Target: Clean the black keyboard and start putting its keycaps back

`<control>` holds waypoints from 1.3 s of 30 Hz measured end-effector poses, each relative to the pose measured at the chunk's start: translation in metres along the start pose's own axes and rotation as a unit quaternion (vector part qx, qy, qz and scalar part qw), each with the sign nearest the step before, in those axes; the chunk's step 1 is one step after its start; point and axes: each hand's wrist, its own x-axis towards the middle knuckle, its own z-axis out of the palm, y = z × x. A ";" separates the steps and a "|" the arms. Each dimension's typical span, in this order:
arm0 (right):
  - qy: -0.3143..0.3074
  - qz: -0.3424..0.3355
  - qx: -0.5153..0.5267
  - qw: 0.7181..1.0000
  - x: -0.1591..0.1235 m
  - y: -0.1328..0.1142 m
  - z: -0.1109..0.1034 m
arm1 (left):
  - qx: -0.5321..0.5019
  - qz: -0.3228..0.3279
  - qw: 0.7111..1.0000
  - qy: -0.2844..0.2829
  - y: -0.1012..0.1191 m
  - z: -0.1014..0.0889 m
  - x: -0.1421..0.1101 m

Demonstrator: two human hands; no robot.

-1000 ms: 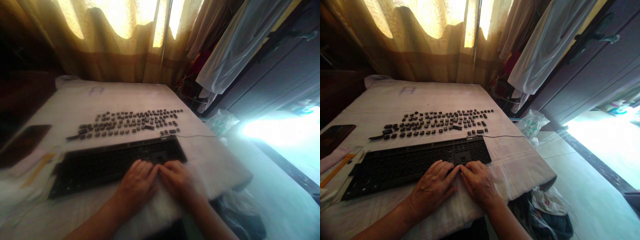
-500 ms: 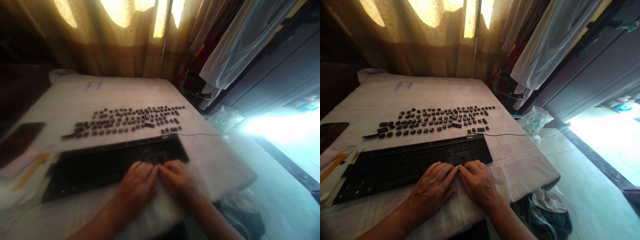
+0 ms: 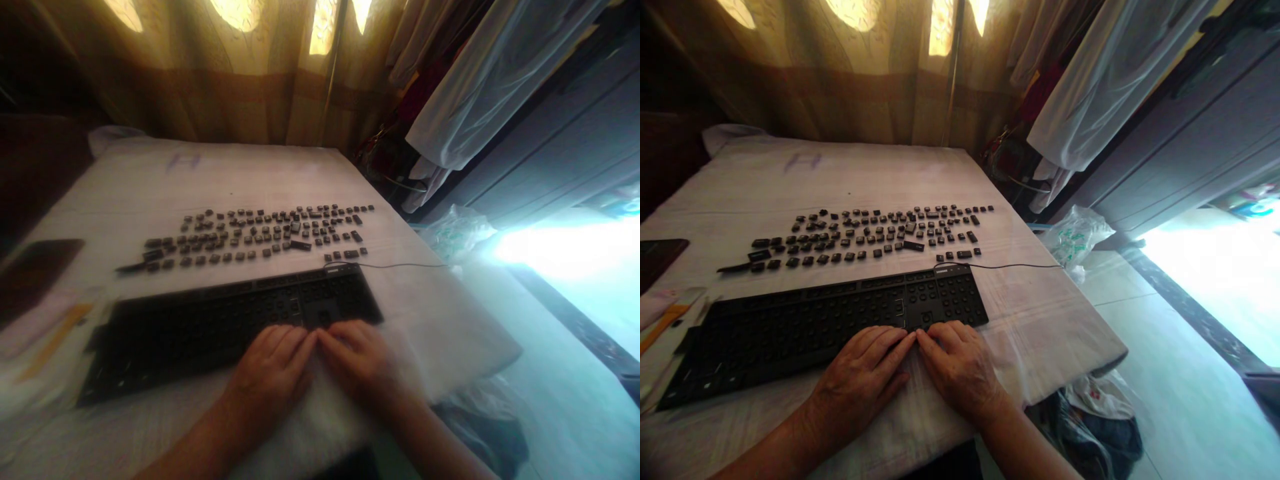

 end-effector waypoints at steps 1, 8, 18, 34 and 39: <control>-0.006 -0.007 -0.003 1.000 0.001 0.001 -0.002 | -0.001 -0.002 1.000 -0.002 0.000 0.000 0.001; -0.055 -0.058 -0.028 0.996 0.009 0.005 -0.012 | 0.003 0.004 1.000 -0.003 -0.001 0.002 -0.002; -0.070 -0.085 -0.031 0.993 0.010 0.005 -0.011 | 0.006 0.001 1.000 0.001 -0.001 0.003 -0.004; -0.090 0.098 0.115 0.984 0.015 0.006 -0.010 | 0.001 -0.001 1.000 0.009 -0.003 0.004 -0.004; -0.034 0.142 0.184 0.972 0.011 0.009 -0.011 | 0.000 0.000 1.000 0.019 -0.003 0.000 -0.004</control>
